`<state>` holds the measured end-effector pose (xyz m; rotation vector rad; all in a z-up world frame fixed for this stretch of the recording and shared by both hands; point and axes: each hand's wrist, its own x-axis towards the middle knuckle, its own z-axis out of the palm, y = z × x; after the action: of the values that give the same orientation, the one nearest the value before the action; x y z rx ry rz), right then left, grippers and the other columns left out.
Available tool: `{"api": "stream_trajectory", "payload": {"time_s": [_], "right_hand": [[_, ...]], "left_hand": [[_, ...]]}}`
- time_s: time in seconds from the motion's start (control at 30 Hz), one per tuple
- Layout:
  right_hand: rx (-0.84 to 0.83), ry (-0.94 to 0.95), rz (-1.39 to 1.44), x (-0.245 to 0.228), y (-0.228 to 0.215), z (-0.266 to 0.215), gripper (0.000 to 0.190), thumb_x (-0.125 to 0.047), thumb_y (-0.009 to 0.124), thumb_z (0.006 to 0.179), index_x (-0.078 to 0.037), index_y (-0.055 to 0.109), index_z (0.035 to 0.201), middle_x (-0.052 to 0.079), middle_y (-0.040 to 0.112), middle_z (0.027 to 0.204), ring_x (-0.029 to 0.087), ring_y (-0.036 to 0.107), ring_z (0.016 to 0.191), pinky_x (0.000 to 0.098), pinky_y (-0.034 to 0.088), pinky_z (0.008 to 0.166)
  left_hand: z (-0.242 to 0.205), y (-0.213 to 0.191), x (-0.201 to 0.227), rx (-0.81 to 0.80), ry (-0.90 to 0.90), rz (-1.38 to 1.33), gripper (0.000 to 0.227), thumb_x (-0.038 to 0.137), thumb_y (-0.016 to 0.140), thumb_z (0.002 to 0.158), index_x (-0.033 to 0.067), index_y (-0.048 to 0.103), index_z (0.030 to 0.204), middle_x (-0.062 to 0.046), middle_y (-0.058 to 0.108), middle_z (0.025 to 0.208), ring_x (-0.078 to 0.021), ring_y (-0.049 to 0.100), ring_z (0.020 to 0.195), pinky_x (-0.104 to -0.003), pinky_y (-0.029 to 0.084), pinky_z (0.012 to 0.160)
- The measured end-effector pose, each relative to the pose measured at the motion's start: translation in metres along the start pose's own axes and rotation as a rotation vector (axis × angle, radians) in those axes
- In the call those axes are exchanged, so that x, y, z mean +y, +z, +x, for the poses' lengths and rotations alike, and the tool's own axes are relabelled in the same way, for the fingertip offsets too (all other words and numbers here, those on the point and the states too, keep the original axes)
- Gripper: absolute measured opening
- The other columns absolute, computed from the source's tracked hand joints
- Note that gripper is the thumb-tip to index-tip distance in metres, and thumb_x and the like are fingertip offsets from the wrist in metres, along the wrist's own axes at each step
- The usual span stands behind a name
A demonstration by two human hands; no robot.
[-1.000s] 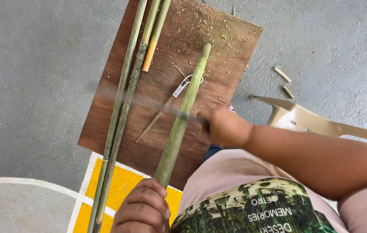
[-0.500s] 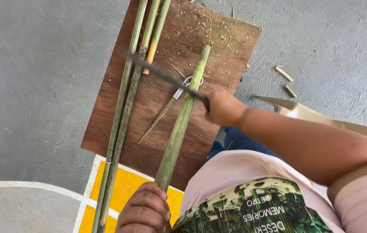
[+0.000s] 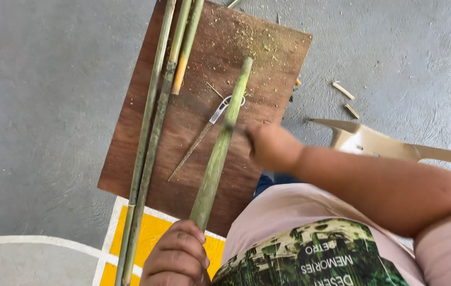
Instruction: Using a machete to shave and cut bamboo poles on a wooden board workspace.
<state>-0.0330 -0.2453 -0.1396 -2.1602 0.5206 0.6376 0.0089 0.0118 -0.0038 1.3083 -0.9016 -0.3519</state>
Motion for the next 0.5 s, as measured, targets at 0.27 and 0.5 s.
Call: {"api": "stream_trajectory", "payload": {"time_s": [0.27, 0.5], "right_hand": [[-0.168, 0.235, 0.081, -0.021, -0.032, 0.005, 0.022, -0.010, 0.059, 0.094, -0.009, 0.068, 0.114, 0.012, 0.071, 0.083, 0.027, 0.074, 0.074, 0.0454, 0.063, 0.070], [-0.002, -0.238, -0.058, -0.022, 0.002, -0.035, 0.019, -0.015, 0.067, 0.085, -0.010, 0.069, 0.104, 0.020, 0.071, 0.082, 0.040, 0.070, 0.080, 0.0536, 0.055, 0.076]], "left_hand": [[0.002, -0.011, -0.003, -0.202, 0.011, -0.057, 0.028, 0.020, 0.064, 0.095, 0.0125, 0.056, 0.069, 0.000, 0.061, 0.063, -0.0167, 0.068, 0.065, -0.044, 0.058, 0.082], [0.004, -0.016, -0.005, -0.315, 0.072, -0.043, 0.028, 0.021, 0.067, 0.091, 0.0106, 0.056, 0.067, -0.001, 0.064, 0.066, -0.0180, 0.069, 0.066, -0.043, 0.058, 0.081]]}}
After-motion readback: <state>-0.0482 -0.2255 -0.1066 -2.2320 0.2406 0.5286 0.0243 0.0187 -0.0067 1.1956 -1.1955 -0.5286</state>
